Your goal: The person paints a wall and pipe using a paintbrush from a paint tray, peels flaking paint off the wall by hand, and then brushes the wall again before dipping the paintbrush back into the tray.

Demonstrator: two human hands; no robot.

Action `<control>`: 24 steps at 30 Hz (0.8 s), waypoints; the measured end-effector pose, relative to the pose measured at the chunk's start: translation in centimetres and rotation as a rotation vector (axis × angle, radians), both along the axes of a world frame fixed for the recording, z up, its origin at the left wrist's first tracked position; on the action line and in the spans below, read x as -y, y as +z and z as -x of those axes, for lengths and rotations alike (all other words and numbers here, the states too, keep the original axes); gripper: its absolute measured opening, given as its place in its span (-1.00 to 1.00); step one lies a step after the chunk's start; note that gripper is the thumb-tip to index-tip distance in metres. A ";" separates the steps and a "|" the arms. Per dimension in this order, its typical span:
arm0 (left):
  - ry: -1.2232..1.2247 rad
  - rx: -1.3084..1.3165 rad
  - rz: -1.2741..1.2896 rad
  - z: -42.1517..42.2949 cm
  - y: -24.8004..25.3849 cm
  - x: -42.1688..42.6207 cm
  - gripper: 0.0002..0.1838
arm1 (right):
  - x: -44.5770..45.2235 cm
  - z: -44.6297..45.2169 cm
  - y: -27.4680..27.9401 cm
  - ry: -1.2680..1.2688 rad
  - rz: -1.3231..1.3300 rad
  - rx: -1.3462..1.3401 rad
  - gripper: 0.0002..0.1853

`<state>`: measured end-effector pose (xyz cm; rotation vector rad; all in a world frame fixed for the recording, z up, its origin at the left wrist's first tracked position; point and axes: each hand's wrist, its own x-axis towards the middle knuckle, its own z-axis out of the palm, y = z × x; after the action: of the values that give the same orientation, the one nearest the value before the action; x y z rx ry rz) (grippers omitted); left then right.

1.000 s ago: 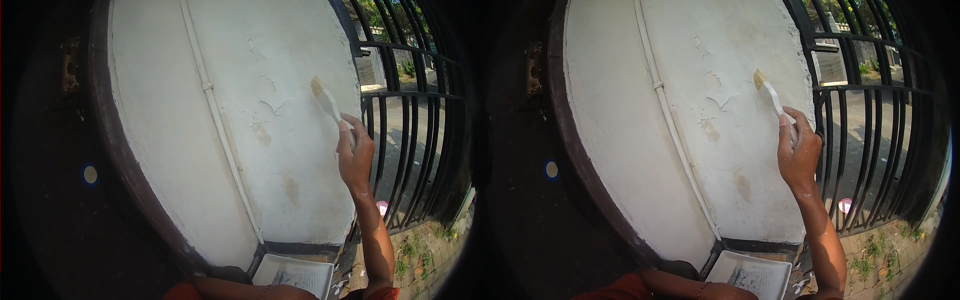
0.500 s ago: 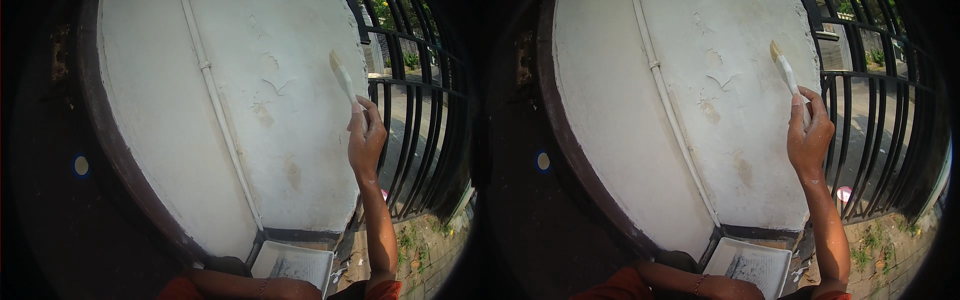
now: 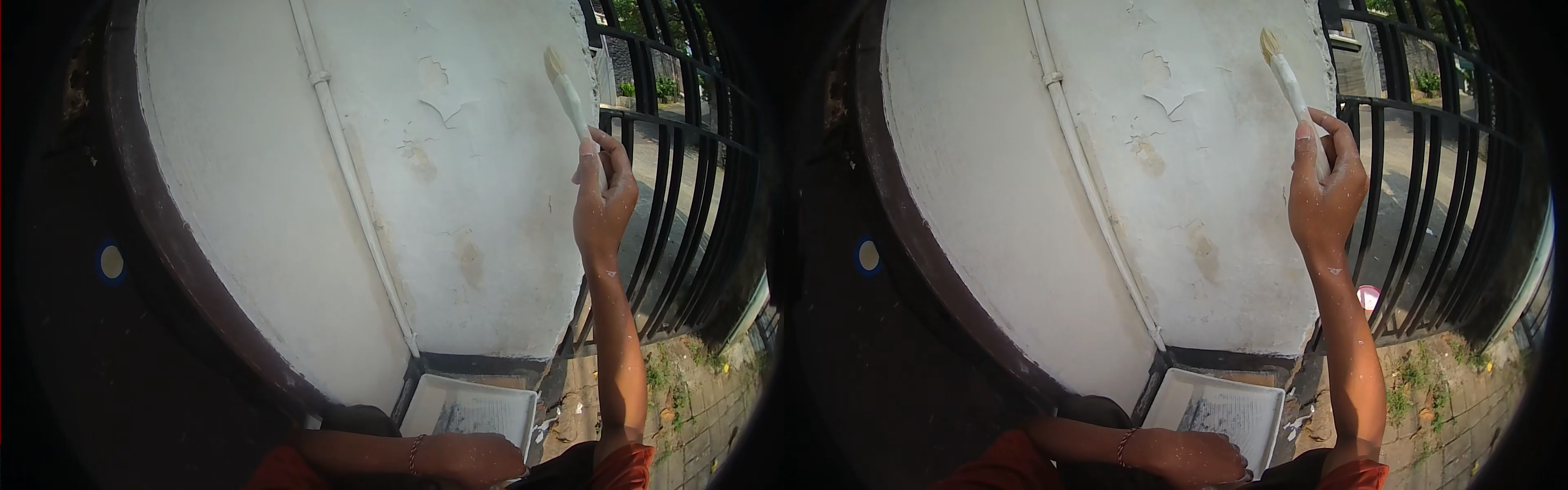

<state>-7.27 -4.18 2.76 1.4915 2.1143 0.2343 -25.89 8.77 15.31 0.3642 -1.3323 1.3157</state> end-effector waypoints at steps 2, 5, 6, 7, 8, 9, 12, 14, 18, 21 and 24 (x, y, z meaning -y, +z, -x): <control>-0.012 -0.015 0.062 0.1 0.4 -0.1 -0.49 | -0.3 0.4 -0.1 -0.027 -0.017 -0.013 -0.70; -0.017 -0.160 0.043 0.1 -0.4 0.5 -0.52 | -0.7 0.0 0.0 0.027 -0.089 0.079 -0.73; -0.023 -0.157 0.038 0.5 -1.0 0.7 -0.52 | -0.6 -0.4 0.1 0.020 -0.093 0.083 -0.73; 0.010 -0.126 -0.006 1.1 -1.6 1.1 -0.59 | -0.5 -0.8 0.1 0.029 -0.118 0.121 -0.73; 0.045 -0.095 -0.047 1.3 -1.4 1.2 -0.64 | -0.5 -0.9 0.1 0.041 -0.141 0.158 -0.73; 0.043 -0.096 -0.046 1.5 -0.8 1.3 -0.64 | -0.5 -0.8 0.1 0.032 -0.148 0.152 -0.73; 0.076 -0.047 0.066 2.2 0.8 1.8 -0.45 | -0.7 -1.1 0.4 0.002 -0.125 0.137 -0.74; 0.122 -0.113 -0.112 2.3 0.7 2.5 -0.58 | -1.0 -1.0 0.6 -0.022 -0.105 0.123 -0.73; 0.124 -0.125 -0.112 2.5 2.0 3.2 -0.56 | -1.8 -0.2 0.6 -0.078 -0.018 0.009 -0.71; 0.236 -0.398 -0.391 2.6 5.7 3.8 -0.56 | -2.6 -0.1 1.0 -0.008 0.033 -0.002 -0.70; 0.414 -0.855 -0.895 0.0 11.5 6.0 -0.50 | -3.5 -0.6 1.3 0.048 0.097 0.023 -0.67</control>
<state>-7.31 -10.22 14.28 1.7831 3.2795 0.9304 -25.26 12.32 16.58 0.3168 -1.2802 1.4222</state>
